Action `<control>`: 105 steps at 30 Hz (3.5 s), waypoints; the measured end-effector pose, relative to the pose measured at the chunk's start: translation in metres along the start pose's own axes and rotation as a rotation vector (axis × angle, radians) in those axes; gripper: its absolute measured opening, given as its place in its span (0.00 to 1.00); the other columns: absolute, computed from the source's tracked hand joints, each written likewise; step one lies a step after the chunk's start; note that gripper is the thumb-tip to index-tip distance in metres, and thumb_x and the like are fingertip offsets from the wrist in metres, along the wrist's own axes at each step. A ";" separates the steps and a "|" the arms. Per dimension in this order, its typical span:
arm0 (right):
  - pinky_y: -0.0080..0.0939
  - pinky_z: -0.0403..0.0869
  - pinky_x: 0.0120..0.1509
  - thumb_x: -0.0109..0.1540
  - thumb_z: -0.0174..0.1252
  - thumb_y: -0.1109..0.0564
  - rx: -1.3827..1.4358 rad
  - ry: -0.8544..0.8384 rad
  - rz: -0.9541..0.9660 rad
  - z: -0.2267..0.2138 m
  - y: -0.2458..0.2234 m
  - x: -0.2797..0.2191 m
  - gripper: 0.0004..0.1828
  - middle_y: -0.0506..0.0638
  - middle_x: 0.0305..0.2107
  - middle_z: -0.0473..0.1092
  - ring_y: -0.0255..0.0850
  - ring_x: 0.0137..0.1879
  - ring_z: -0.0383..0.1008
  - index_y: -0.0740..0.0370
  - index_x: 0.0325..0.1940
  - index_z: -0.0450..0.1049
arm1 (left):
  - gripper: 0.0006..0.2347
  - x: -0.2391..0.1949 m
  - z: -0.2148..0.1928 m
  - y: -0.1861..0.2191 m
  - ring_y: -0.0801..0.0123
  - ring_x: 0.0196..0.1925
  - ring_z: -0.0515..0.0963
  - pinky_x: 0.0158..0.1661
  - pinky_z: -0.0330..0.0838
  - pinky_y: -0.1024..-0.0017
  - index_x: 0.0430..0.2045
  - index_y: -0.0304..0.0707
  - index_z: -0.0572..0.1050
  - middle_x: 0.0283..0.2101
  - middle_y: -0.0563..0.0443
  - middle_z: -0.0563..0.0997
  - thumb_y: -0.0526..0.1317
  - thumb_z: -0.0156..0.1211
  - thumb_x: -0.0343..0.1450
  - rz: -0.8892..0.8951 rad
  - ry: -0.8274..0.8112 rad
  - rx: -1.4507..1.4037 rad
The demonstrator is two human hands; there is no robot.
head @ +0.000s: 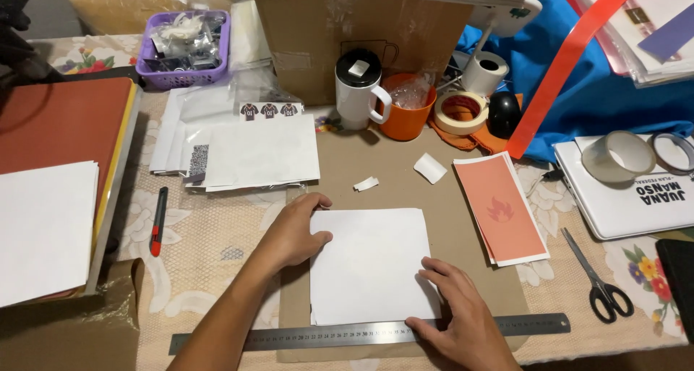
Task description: The person assembles a small paper booklet by folding a white sheet and attaching small white paper tabs to the edges using adhesive. The person repeatedly folds, aligns, and presses the tabs onto the booklet, handling the paper and tabs by hand.
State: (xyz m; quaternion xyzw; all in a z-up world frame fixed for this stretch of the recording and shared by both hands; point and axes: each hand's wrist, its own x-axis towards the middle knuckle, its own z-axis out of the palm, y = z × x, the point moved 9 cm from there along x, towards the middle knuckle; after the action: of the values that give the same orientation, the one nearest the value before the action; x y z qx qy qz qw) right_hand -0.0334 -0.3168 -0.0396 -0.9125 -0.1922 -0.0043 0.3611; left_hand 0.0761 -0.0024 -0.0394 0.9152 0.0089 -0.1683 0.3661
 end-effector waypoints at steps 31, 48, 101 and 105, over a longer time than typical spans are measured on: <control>0.54 0.81 0.66 0.64 0.77 0.54 0.304 0.021 0.162 -0.015 0.037 0.148 0.17 0.57 0.45 0.86 0.51 0.58 0.85 0.55 0.58 0.90 | 0.17 -0.011 -0.001 0.004 0.41 0.73 0.80 0.72 0.72 0.45 0.62 0.39 0.83 0.62 0.34 0.87 0.34 0.69 0.77 0.123 0.206 -0.492; 0.55 0.81 0.59 0.63 0.79 0.54 0.299 0.079 0.183 -0.008 0.058 0.144 0.18 0.62 0.48 0.86 0.52 0.54 0.85 0.58 0.57 0.89 | 0.16 -0.017 -0.002 0.007 0.37 0.74 0.78 0.73 0.70 0.42 0.60 0.41 0.85 0.61 0.30 0.86 0.33 0.70 0.76 0.089 0.200 -0.479; 0.48 0.73 0.70 0.66 0.73 0.39 -0.169 -0.214 -0.180 0.025 -0.030 0.169 0.25 0.53 0.46 0.78 0.48 0.55 0.75 0.47 0.64 0.85 | 0.21 -0.020 -0.022 0.019 0.44 0.54 0.88 0.51 0.86 0.54 0.61 0.31 0.83 0.55 0.28 0.87 0.32 0.74 0.70 0.084 0.140 -0.060; 0.47 0.72 0.71 0.69 0.70 0.38 -0.250 -0.234 -0.190 0.027 -0.034 0.165 0.23 0.52 0.46 0.77 0.46 0.57 0.75 0.45 0.65 0.84 | 0.22 -0.018 -0.018 0.030 0.42 0.54 0.88 0.50 0.87 0.55 0.61 0.30 0.82 0.54 0.29 0.86 0.34 0.75 0.70 0.113 0.136 0.180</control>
State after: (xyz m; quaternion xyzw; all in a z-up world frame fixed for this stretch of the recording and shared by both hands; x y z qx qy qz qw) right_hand 0.1034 -0.2184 -0.0131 -0.9222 -0.3161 0.0437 0.2184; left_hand 0.0688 -0.0106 -0.0016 0.9527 -0.0332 -0.0850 0.2900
